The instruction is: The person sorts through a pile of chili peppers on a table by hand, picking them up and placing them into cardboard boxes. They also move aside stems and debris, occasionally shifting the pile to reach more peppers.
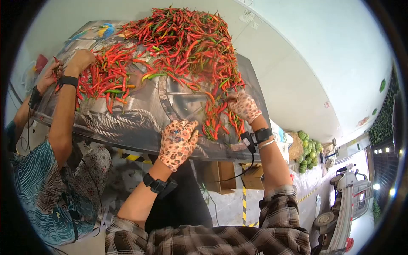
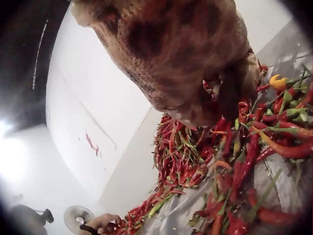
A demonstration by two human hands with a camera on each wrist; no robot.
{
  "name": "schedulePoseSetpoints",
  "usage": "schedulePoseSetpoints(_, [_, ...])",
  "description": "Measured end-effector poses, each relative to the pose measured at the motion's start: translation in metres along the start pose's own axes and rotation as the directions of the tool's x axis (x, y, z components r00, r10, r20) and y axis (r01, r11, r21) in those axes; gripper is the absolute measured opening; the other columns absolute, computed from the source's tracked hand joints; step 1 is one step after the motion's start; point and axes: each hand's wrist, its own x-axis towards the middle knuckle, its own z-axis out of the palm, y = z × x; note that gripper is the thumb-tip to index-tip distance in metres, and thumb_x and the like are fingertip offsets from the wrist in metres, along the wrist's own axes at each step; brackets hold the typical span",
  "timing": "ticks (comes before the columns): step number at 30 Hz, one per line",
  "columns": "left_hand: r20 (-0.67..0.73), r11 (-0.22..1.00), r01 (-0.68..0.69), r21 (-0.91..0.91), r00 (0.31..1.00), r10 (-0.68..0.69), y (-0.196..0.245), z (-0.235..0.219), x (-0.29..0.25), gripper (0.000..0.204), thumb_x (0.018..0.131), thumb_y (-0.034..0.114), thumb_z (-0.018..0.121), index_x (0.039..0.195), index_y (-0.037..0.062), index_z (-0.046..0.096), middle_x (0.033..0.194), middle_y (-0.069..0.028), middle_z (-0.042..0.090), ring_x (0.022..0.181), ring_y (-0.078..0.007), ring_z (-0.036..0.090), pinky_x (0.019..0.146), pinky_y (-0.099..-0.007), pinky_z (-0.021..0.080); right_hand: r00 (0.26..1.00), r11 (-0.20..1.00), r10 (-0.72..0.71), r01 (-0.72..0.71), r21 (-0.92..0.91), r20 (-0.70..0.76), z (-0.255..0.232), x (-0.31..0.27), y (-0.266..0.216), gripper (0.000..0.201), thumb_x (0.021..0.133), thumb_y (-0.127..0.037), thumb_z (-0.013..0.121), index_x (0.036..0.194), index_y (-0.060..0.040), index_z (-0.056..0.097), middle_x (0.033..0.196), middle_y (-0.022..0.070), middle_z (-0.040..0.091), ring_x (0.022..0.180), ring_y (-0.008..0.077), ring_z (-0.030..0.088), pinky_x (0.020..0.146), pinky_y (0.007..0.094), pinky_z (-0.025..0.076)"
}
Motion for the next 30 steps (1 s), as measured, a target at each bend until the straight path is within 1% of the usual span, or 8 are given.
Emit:
schedulePoseSetpoints(4, [-0.001, 1.0, -0.018, 0.024, 1.0, 0.018, -0.001, 0.0, -0.001, 0.025, 0.085, 0.02, 0.061, 0.108, 0.0102, 0.065, 0.099, -0.0106, 0.064, 0.096, -0.0306, 0.058, 0.088, -0.0411, 0.045, 0.996, 0.997, 0.048, -0.044, -0.06, 0.076, 0.005, -0.009, -0.02, 0.038, 0.078, -0.015, 0.065, 0.115, -0.0083, 0.062, 0.114, 0.0155, 0.06, 0.105, 0.031, 0.058, 0.092, 0.0381, 0.047])
schedulePoseSetpoints(10, [-0.035, 1.0, -0.024, -0.001, 0.999, 0.024, -0.002, 0.001, 0.0, 0.023, 0.084, 0.02, 0.062, 0.104, 0.0095, 0.066, 0.098, -0.0114, 0.064, 0.094, -0.0309, 0.058, 0.086, -0.0417, 0.046, 0.991, 0.997, 0.03, -0.021, -0.073, 0.131, 0.002, -0.01, -0.013, 0.033, 0.077, -0.019, 0.068, 0.108, -0.0074, 0.064, 0.109, 0.0155, 0.059, 0.103, 0.0319, 0.058, 0.089, 0.0398, 0.047])
schedulePoseSetpoints(14, [-0.035, 0.999, -0.03, -0.026, 0.999, 0.029, -0.003, 0.002, 0.001, 0.022, 0.084, 0.019, 0.062, 0.103, 0.0093, 0.066, 0.097, -0.0118, 0.064, 0.093, -0.031, 0.058, 0.084, -0.0414, 0.046, 0.984, 0.989, 0.034, -0.008, 0.148, -0.174, -0.003, -0.011, -0.006, 0.029, 0.079, -0.017, 0.068, 0.104, -0.0036, 0.064, 0.101, 0.0152, 0.063, 0.095, 0.028, 0.062, 0.083, 0.0362, 0.05])
schedulePoseSetpoints(16, [-0.039, 0.999, -0.028, -0.016, 0.999, 0.027, -0.001, 0.001, 0.001, 0.022, 0.083, 0.019, 0.062, 0.103, 0.009, 0.066, 0.096, -0.0118, 0.064, 0.093, -0.031, 0.058, 0.084, -0.0412, 0.047, 0.962, 0.822, 0.226, -0.104, 0.559, -0.153, -0.019, -0.013, -0.012, 0.028, 0.081, -0.018, 0.067, 0.102, -0.0004, 0.064, 0.101, 0.016, 0.064, 0.093, 0.0241, 0.062, 0.081, 0.0336, 0.05])
schedulePoseSetpoints(22, [0.007, 1.0, 0.006, -0.012, 1.0, -0.006, -0.001, 0.001, 0.001, 0.024, 0.085, 0.02, 0.061, 0.105, 0.0095, 0.066, 0.099, -0.012, 0.063, 0.096, -0.0315, 0.058, 0.087, -0.0413, 0.045, 0.958, 0.721, 0.277, -0.155, 0.675, -0.075, -0.014, -0.01, 0.003, 0.031, 0.082, -0.016, 0.068, 0.108, 0.0003, 0.063, 0.088, 0.0075, 0.067, 0.08, 0.0157, 0.062, 0.071, 0.0282, 0.049])
schedulePoseSetpoints(24, [-0.006, 1.0, 0.001, -0.005, 1.0, -0.001, -0.002, 0.003, -0.001, 0.024, 0.085, 0.021, 0.061, 0.106, 0.0103, 0.066, 0.103, -0.012, 0.063, 0.098, -0.0316, 0.058, 0.091, -0.0417, 0.044, 0.9, 0.33, 0.434, -0.203, 0.922, 0.042, -0.02, -0.016, -0.007, 0.024, 0.083, -0.011, 0.064, 0.103, 0.0019, 0.063, 0.087, 0.0053, 0.064, 0.069, 0.0075, 0.056, 0.058, 0.0223, 0.043])
schedulePoseSetpoints(28, [0.022, 1.0, 0.011, 0.004, 1.0, -0.011, 0.0, 0.0, -0.001, 0.025, 0.086, 0.022, 0.061, 0.107, 0.011, 0.066, 0.105, -0.0119, 0.063, 0.1, -0.0316, 0.058, 0.093, -0.0419, 0.042, 0.914, 0.129, 0.4, -0.134, 0.982, 0.072, -0.016, -0.014, 0.0, 0.031, 0.085, -0.013, 0.059, 0.112, 0.0022, 0.057, 0.092, 0.0069, 0.063, 0.066, 0.009, 0.052, 0.059, 0.0226, 0.042])
schedulePoseSetpoints(30, [0.021, 1.0, 0.016, 0.012, 1.0, -0.017, 0.0, -0.001, 0.0, 0.024, 0.086, 0.022, 0.061, 0.107, 0.0113, 0.066, 0.105, -0.0122, 0.064, 0.099, -0.0316, 0.058, 0.092, -0.0418, 0.043, 0.92, 0.129, 0.39, -0.106, 0.986, 0.048, -0.013, -0.017, 0.006, 0.032, 0.086, -0.013, 0.058, 0.114, 0.0023, 0.056, 0.093, 0.0078, 0.063, 0.067, 0.0096, 0.052, 0.059, 0.0236, 0.042])
